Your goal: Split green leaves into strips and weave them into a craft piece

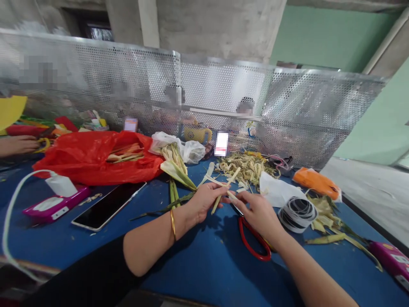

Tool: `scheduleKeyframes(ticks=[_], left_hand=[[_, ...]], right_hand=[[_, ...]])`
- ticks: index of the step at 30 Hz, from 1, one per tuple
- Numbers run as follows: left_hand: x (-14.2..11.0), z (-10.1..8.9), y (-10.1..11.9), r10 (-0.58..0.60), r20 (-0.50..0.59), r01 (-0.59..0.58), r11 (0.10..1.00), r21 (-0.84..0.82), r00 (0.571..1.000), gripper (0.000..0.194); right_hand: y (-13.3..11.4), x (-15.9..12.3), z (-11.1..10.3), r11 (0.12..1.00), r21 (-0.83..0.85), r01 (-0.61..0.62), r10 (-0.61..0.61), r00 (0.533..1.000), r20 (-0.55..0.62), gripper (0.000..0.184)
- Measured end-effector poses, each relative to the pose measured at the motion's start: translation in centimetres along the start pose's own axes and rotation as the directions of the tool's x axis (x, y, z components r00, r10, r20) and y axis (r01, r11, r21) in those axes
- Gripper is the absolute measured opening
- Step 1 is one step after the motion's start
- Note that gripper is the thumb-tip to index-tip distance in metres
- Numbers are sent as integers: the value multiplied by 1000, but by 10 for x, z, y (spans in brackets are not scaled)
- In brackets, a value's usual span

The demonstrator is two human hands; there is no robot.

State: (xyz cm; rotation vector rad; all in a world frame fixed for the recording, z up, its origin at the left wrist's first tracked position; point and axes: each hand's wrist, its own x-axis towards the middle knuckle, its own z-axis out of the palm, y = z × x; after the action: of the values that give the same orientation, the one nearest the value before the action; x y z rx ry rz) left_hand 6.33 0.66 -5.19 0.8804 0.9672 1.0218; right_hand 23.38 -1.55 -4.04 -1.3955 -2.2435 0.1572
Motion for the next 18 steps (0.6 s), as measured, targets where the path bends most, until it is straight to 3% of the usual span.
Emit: scheduleKeyframes(ticks=[2, 6, 9, 12, 14, 15, 18], left_hand=[[0, 2, -2, 25, -16, -24, 999, 37, 1000, 20], [-1, 5, -6, 98, -80, -84, 984, 158, 992, 17], [-1, 2, -6, 127, -48, -110, 958, 264, 991, 20], [-4, -1, -4, 89, 55, -103, 930, 352, 994, 27], [-8, -1, -5, 10, 200, -95, 901, 423, 980, 30], [-11, 0, -7, -37, 276, -99, 880, 464, 960, 31], [-18, 6, -13, -141, 391, -115, 819, 562, 910, 41]], right_hand=[[-2, -1, 7, 1000, 3, -15, 15, 997, 77, 36], [-7, -4, 10, 984, -61, 168, -165, 985, 46, 37], [-11, -6, 1, 967, -88, 239, -235, 971, 51, 37], [-11, -5, -8, 985, -76, 158, -167, 976, -142, 31], [-8, -3, -10, 999, 0, 55, -53, 969, -240, 26], [-6, -1, -9, 997, 75, 2, 14, 976, -219, 24], [0, 2, 0, 920, 368, -136, 136, 990, 26, 24]])
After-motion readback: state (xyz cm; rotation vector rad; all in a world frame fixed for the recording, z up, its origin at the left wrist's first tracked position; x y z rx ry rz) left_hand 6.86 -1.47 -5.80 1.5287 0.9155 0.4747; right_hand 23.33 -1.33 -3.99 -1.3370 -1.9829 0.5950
